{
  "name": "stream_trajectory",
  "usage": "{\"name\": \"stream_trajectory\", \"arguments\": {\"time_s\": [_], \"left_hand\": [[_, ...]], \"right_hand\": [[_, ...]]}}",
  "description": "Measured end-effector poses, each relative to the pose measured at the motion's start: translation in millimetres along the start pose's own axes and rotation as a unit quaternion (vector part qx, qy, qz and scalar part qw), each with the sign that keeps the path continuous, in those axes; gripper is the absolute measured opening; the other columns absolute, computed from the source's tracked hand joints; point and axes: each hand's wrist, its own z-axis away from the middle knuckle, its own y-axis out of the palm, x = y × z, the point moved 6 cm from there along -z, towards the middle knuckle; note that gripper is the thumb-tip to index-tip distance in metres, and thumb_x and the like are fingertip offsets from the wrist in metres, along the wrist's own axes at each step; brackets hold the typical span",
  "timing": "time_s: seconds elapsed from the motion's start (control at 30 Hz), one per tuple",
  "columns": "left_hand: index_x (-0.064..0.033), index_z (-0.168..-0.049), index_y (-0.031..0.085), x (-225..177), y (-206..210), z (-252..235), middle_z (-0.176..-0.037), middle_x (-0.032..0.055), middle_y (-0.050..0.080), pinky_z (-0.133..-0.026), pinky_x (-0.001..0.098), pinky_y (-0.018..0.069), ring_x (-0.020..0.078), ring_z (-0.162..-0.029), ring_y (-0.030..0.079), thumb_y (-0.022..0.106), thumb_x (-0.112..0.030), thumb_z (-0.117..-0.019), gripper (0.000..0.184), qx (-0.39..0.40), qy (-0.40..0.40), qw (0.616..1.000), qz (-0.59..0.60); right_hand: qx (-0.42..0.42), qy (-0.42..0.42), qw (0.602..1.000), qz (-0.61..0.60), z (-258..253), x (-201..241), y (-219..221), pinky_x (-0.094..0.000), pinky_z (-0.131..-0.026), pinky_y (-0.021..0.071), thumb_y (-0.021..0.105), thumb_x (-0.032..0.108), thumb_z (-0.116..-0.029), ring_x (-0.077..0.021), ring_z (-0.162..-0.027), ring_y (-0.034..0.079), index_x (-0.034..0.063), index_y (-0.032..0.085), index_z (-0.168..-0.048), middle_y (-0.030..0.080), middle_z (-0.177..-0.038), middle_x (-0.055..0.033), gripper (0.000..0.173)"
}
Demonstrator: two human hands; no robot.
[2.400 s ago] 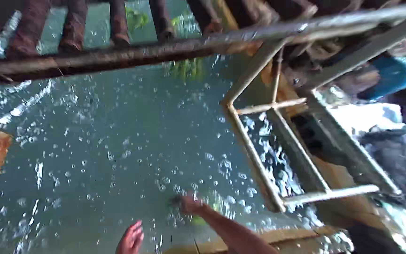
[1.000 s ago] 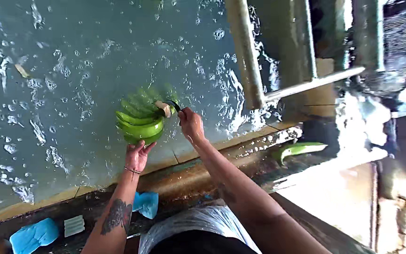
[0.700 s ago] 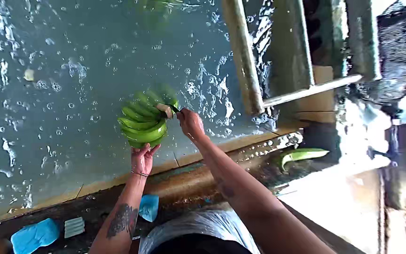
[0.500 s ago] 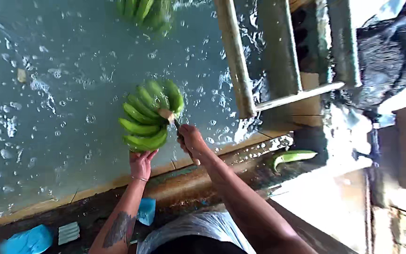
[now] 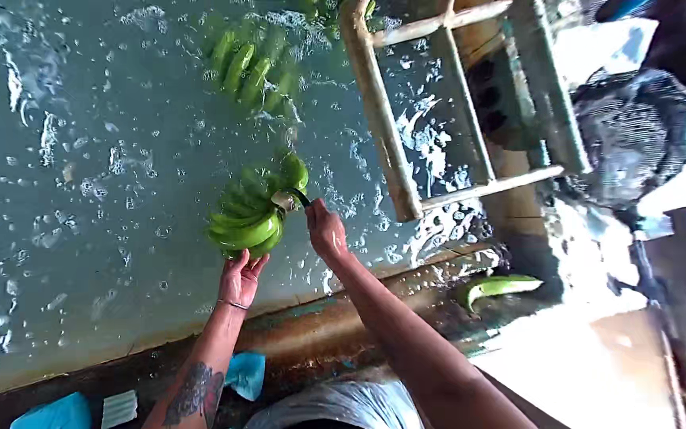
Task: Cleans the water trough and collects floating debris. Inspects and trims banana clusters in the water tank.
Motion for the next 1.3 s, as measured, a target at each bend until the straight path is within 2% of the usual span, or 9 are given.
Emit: {"name": "stream_trajectory", "arguments": {"time_s": [0.37, 0.57, 0.7, 0.83, 0.9, 0.97, 1.1, 1.2, 1.3], "left_hand": [[-0.005, -0.133, 0.043, 4.1, 1.5, -9.5, -0.113, 0.0136, 0.065, -0.084, 0.0374, 0.0614, 0.024, -0.095, 0.071, 0.039, -0.006, -0.1086, 0.024, -0.014, -0.027, 0.999, 0.029], [-0.005, -0.133, 0.038, 15.0, -38.0, -11.3, -0.108, 0.0129, 0.066, -0.084, 0.045, 0.061, 0.0261, -0.093, 0.071, 0.04, 0.005, -0.1034, 0.031, 0.011, 0.002, 1.0, -0.026], [-0.0034, -0.136, 0.036, 8.3, -31.3, -7.4, -0.108, 0.0131, 0.064, -0.081, 0.0437, 0.0618, 0.0253, -0.091, 0.071, 0.039, 0.004, -0.1047, 0.032, 0.013, -0.005, 0.999, -0.044], [-0.0068, -0.13, 0.042, -20.9, -49.5, -16.2, -0.099, 0.0087, 0.069, -0.078, 0.039, 0.0623, 0.021, -0.085, 0.072, 0.034, -0.002, -0.1057, 0.026, 0.048, -0.047, 0.991, -0.115], [-0.0083, -0.132, 0.043, -34.8, -54.6, -29.1, -0.098, 0.0078, 0.068, -0.075, 0.0366, 0.0616, 0.0194, -0.083, 0.071, 0.033, -0.007, -0.1082, 0.026, 0.035, -0.041, 0.99, -0.132], [-0.0086, -0.139, 0.043, -44.2, -57.0, -39.0, -0.106, 0.0112, 0.068, -0.076, 0.0409, 0.0611, 0.023, -0.089, 0.07, 0.033, -0.016, -0.1106, 0.031, 0.007, -0.035, 0.99, -0.139], [-0.0189, -0.152, 0.041, -57.3, -26.1, -57.6, -0.137, 0.0172, 0.06, -0.09, 0.0567, 0.0547, 0.0345, -0.117, 0.062, 0.033, -0.058, -0.1065, 0.061, -0.052, -0.015, 0.974, -0.221], [-0.0113, -0.158, 0.031, -65.9, -5.2, -82.5, -0.144, 0.0235, 0.053, -0.104, 0.0583, 0.048, 0.0378, -0.13, 0.054, 0.077, -0.026, -0.0917, 0.081, -0.108, 0.062, 0.917, -0.379], [-0.0041, -0.15, 0.045, -78.7, 12.6, -97.4, -0.14, 0.0235, 0.057, -0.109, 0.0557, 0.0444, 0.0354, -0.131, 0.054, 0.082, -0.017, -0.0837, 0.077, -0.091, 0.11, 0.869, -0.474]], "right_hand": [[-0.029, 0.007, 0.998, -0.053, -15.6, 18.4, 41.3, -0.0678, -0.082, 0.0528, 0.04, 0.018, -0.1109, -0.05, -0.098, 0.069, -0.0021, 0.055, -0.134, 0.069, -0.108, -0.0293, 0.034], [0.182, 0.129, 0.907, -0.357, 18.7, -5.0, 61.7, -0.0238, -0.045, 0.0444, 0.036, 0.023, -0.1132, -0.0085, -0.047, 0.047, -0.0017, 0.054, -0.112, 0.051, -0.067, -0.0025, 0.031], [0.239, 0.144, 0.917, -0.284, 76.3, 13.7, 27.4, -0.0304, -0.056, 0.0507, 0.033, 0.023, -0.1136, -0.0134, -0.059, 0.054, -0.0038, 0.05, -0.129, 0.056, -0.081, -0.0071, 0.035], [0.219, 0.063, 0.953, -0.199, 87.3, 7.5, -20.1, -0.0301, -0.054, 0.0517, 0.045, 0.033, -0.11, -0.0111, -0.055, 0.054, -0.001, 0.056, -0.114, 0.055, -0.073, -0.0023, 0.036], [0.146, -0.012, 0.987, -0.072, 51.0, 19.8, -32.3, -0.044, -0.067, 0.0547, 0.061, 0.038, -0.1027, -0.0222, -0.067, 0.062, -0.002, 0.062, -0.108, 0.062, -0.079, -0.011, 0.041], [0.122, -0.067, 0.99, 0.023, 22.2, 36.5, -22.7, -0.0603, -0.078, 0.0539, 0.07, 0.036, -0.098, -0.0378, -0.086, 0.067, -0.0019, 0.063, -0.116, 0.067, -0.098, -0.0216, 0.043], [0.174, -0.15, 0.967, 0.108, -19.1, 41.8, 28.9, -0.0657, -0.082, 0.055, 0.068, 0.026, -0.0992, -0.0428, -0.099, 0.069, 0.0042, 0.062, -0.128, 0.067, -0.117, -0.0229, 0.036], [0.219, -0.195, 0.946, 0.14, -36.5, 38.5, 64.6, -0.066, -0.085, 0.0539, 0.067, 0.02, -0.0995, -0.0419, -0.104, 0.068, 0.0073, 0.067, -0.125, 0.068, -0.118, -0.02, 0.028], [0.235, -0.198, 0.938, 0.159, -49.4, 38.8, 65.2, -0.0658, -0.088, 0.053, 0.066, 0.021, -0.1002, -0.0405, -0.108, 0.068, 0.0102, 0.069, -0.125, 0.07, -0.119, -0.0177, 0.028]]}}
